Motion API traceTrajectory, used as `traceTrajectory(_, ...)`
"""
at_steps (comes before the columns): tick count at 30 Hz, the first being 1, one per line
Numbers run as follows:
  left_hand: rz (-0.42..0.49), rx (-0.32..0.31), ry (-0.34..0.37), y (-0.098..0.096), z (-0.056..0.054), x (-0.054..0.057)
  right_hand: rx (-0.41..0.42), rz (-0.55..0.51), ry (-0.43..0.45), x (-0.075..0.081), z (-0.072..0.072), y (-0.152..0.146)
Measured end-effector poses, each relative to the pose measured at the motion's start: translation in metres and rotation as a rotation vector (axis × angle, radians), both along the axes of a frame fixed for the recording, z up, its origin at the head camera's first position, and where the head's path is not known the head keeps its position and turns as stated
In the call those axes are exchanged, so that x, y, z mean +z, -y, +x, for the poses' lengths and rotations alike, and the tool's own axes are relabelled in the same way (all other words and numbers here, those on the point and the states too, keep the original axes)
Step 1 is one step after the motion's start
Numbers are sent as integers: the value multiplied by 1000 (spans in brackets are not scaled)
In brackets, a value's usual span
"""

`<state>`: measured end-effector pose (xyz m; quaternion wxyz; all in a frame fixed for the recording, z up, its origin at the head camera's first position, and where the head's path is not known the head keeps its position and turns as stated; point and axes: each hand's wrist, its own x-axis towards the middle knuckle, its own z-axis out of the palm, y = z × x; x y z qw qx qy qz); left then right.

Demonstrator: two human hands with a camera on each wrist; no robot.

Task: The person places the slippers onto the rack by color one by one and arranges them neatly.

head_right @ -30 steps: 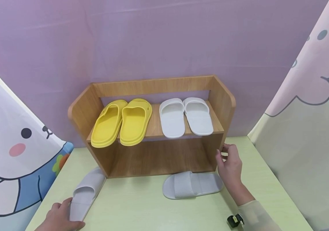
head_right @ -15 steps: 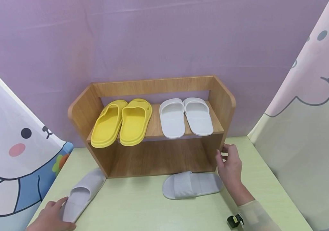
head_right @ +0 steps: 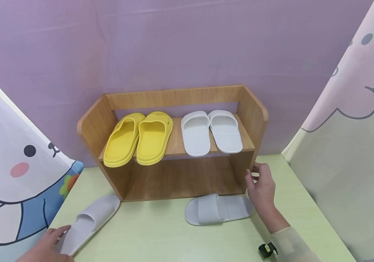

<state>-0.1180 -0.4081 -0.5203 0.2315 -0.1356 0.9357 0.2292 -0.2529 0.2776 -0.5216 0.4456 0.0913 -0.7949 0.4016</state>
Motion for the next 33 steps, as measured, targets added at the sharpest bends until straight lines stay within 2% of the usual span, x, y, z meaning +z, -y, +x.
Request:
traceTrajectory(8, 45, 4, -10, 10, -2, 3, -3, -6, 13, 1, 0, 0)
traceTrajectory(14, 37, -8, -8, 12, 1, 6, -6, -9, 6, 1, 0, 0)
traceTrajectory(20, 85, -27, -10, 15, -1, -2, -16, -6, 14, 0, -1, 0)
traceTrajectory(27, 151, -51, -24, -8, 0, 9, -15, 2, 5, -1, -1, 0)
traceTrajectory(33, 165, -64, -29, -27, -4, 15, -15, 3, -6, -1, -1, 0)
